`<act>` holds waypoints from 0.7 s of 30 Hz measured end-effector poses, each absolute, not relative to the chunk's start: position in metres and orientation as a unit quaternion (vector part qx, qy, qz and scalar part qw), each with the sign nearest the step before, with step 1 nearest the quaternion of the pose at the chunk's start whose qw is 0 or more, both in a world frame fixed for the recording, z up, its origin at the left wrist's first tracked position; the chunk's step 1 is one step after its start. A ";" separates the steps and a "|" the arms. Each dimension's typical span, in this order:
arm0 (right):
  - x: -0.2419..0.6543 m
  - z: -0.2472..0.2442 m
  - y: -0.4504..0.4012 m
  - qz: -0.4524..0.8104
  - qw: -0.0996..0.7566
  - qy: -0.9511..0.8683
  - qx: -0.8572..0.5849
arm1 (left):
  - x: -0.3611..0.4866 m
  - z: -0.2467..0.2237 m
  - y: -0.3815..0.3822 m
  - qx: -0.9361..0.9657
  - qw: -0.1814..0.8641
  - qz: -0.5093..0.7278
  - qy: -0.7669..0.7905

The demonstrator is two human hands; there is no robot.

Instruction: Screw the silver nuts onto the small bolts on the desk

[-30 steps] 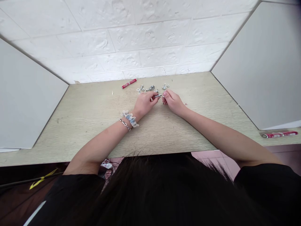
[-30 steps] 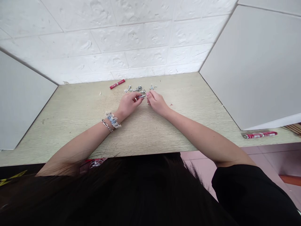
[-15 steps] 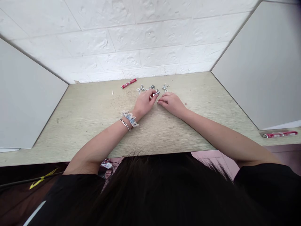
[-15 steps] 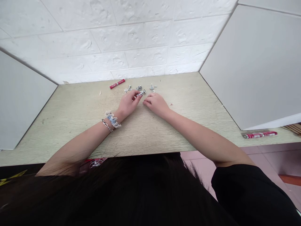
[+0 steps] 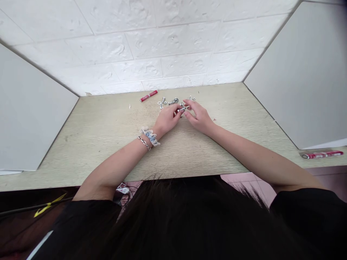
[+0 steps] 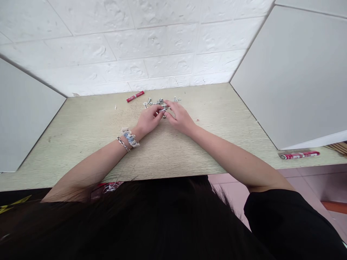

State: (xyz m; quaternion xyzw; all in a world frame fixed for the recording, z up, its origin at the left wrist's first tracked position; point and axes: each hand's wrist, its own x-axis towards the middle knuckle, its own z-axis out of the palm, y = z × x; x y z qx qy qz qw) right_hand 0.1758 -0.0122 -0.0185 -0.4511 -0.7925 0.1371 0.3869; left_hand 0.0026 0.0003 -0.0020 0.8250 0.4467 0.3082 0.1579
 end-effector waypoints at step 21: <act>0.172 -0.019 -0.009 0.257 0.518 -0.635 -0.513 | 0.004 -0.001 -0.003 0.841 0.127 0.258 0.458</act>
